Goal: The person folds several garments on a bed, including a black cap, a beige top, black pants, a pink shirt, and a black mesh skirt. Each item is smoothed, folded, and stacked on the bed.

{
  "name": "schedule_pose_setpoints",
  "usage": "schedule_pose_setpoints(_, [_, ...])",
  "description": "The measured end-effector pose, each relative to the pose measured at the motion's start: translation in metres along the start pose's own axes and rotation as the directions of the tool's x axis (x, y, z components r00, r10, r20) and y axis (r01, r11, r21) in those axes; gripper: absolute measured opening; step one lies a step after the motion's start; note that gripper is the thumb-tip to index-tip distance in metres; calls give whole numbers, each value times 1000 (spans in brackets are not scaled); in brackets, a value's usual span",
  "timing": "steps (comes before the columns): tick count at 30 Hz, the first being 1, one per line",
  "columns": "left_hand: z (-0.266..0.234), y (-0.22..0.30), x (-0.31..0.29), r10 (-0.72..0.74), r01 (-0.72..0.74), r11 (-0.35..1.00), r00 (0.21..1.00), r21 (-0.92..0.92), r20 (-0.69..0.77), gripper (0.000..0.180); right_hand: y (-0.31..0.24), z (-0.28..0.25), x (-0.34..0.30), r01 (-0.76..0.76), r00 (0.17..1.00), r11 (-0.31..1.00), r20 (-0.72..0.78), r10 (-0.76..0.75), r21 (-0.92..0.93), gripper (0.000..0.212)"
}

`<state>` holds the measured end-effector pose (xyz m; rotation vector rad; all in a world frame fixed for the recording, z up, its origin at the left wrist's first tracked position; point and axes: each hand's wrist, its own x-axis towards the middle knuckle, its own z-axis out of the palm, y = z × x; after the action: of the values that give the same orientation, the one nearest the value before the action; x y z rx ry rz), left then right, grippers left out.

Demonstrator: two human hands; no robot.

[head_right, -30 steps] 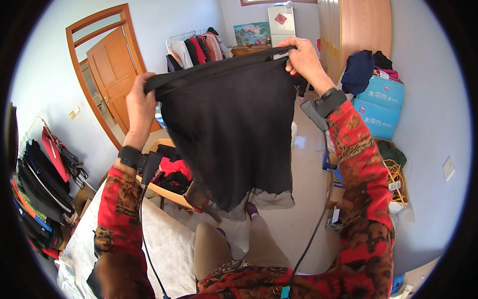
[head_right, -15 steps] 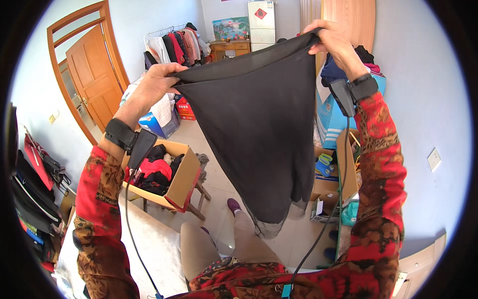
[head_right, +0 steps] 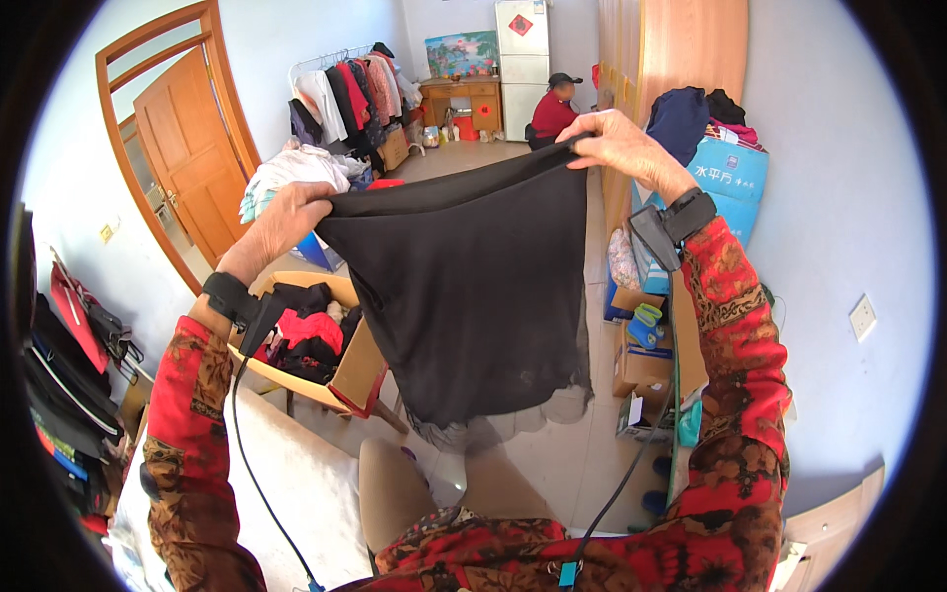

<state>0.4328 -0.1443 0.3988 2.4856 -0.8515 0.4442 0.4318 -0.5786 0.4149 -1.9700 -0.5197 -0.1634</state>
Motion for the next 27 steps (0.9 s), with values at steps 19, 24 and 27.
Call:
schedule_pose_setpoints(19, [58, -44, -70, -280, 259, 934, 959, -247, -54, 34, 84, 95, -4, 240, 957, 680, 53, -284, -693, 37])
schedule_pose_setpoints(24, [62, -47, -62, -375, 333, 910, 916, -248, -143, 36, 92, 110, 9, 159, 967, 746, -51, -251, -646, 29])
schedule_pose_setpoints(27, [68, -37, -59, -469, 378, 833, 870, -404, -151, 38, 74, 129, 12, -135, 988, 926, -113, 101, -352, 29])
